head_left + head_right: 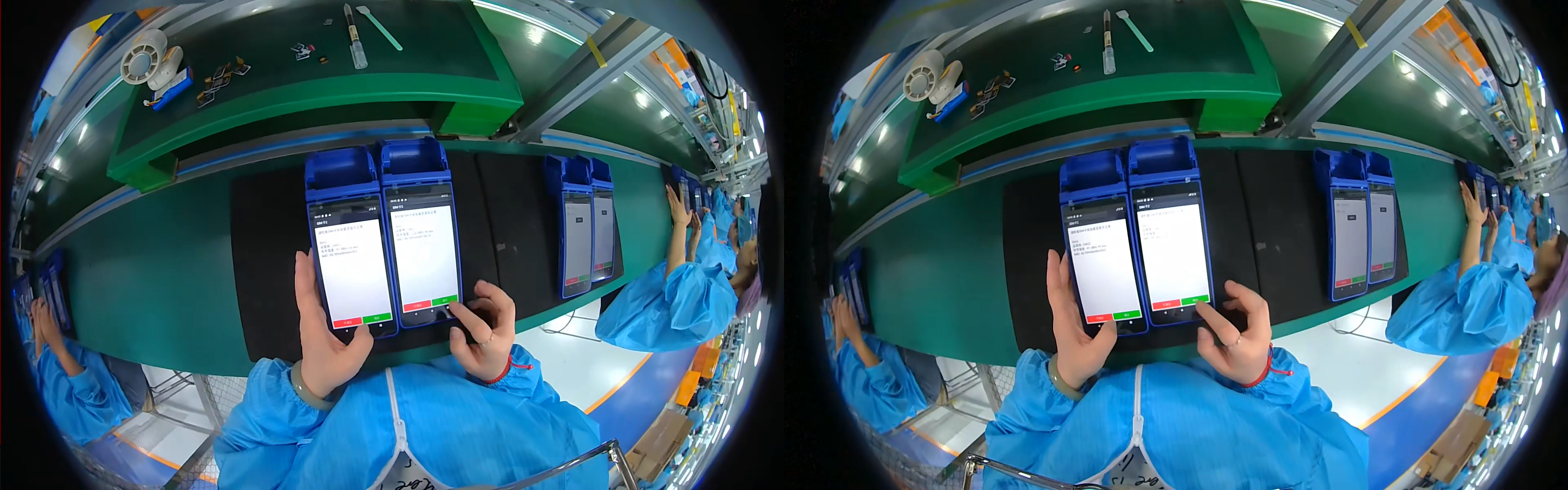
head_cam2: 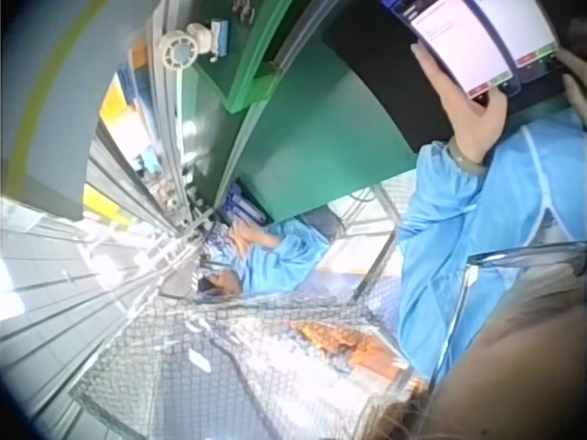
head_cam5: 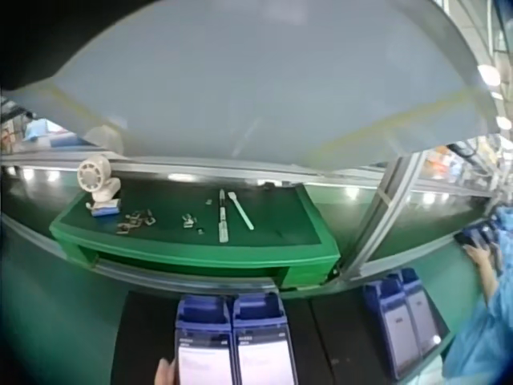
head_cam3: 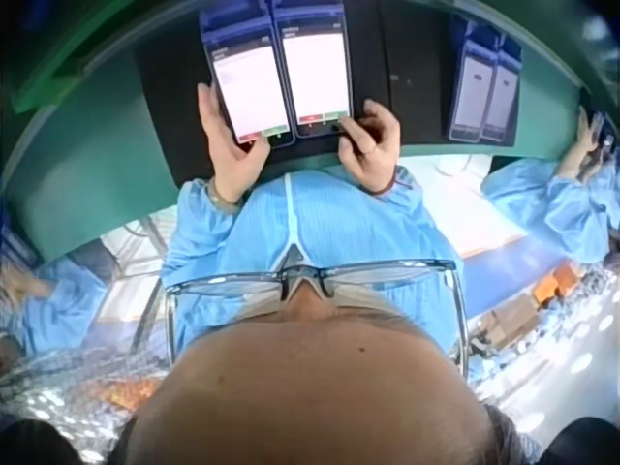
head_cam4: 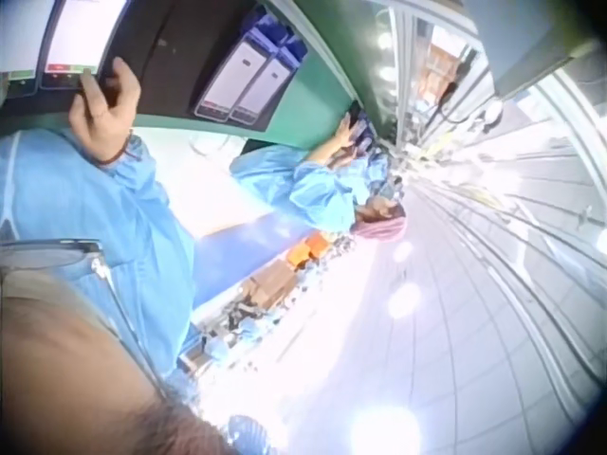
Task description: The person tests handheld electronic payment terminals on an assembly line by tapping through software prompts, drawing patterns across display touchscreens, testing camera functions, and sliding the devices along the work table.
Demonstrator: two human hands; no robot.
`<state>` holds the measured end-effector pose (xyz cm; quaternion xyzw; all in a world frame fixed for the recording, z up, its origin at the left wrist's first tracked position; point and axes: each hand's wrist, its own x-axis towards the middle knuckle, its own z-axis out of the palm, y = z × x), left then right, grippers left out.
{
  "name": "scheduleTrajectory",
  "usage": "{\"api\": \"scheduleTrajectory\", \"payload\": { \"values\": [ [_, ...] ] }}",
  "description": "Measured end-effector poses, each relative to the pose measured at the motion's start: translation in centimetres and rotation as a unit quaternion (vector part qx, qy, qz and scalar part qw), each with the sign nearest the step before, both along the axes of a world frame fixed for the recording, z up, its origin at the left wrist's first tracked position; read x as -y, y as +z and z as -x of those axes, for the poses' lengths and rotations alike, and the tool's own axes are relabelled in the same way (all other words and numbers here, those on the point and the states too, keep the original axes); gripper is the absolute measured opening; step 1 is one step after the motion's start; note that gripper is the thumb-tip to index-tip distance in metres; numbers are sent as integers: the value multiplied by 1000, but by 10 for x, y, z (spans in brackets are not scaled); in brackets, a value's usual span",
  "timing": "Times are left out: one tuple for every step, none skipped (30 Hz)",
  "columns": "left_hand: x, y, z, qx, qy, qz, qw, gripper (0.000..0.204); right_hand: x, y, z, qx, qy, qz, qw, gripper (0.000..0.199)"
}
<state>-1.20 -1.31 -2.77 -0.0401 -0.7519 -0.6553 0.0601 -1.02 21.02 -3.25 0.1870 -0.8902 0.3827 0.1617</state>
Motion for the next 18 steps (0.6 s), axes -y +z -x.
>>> {"api": "scheduleTrajectory", "payload": {
  "values": [
    [0, -1, 0, 1, 4, -1, 1000, 94, 2, 1, 4, -16, -4, -40, 999, 33],
    [-1, -1, 0, 2, 7, -2, 1000, 94, 3, 2, 3, -15, -2, -39, 999, 33],
    [-1, -1, 0, 3, 10, -1, 1000, 94, 3, 2, 1, -18, -6, -45, 999, 33],
    [-3, -1, 0, 9, 17, 19, 1000, 94, 2, 2, 0, -22, -11, -51, 998, 33],
    [-4, -1, -1, 14, 25, 39, 999, 94, 1, 1, -1, -34, -10, -40, 999, 34],
    [-5, -1, -1, 14, 26, 40, 999, 94, 2, 0, -1, -35, -9, -39, 999, 34],
    [-4, 0, -1, 24, 29, 53, 998, 95, 3, -1, 0, -51, -1, -34, 998, 34],
    [-4, 1, -1, 34, 31, 66, 997, 95, 4, -2, 1, -66, 7, -30, 997, 35],
    [-4, 0, -2, 33, 34, 67, 997, 95, 5, -1, 2, -68, 9, -29, 997, 35],
    [-4, -1, -2, 22, 34, 72, 997, 94, 5, 2, 3, -51, 11, -22, 998, 35],
    [-3, -2, -3, 11, 33, 76, 996, 92, 6, 4, 5, -35, 14, -15, 999, 36],
    [-3, -2, -3, 9, 34, 77, 996, 92, 8, 3, 5, -8, -1, 12, 1000, 36],
    [-3, -3, -3, 0, 31, 52, 998, 91, 10, 1, 5, 20, -14, 40, 999, 36],
    [-2, -3, -3, -10, 28, 28, 999, 89, 10, 3, 8, 23, -4, 52, 998, 38],
    [-2, -3, -3, -11, 30, 28, 999, 89, 13, 5, 10, 40, -19, 71, 996, 41],
    [-2, -3, -2, -20, 25, 21, 999, 88, 15, 6, 12, 56, -36, 89, 994, 44],
    [-2, -3, -1, -28, 20, 15, 999, 88, 13, 3, 12, 63, -35, 74, 995, 48],
    [-2, -3, -1, -31, 21, 15, 999, 88, 13, 0, 12, 61, -34, 75, 995, 48]
  ]
}}
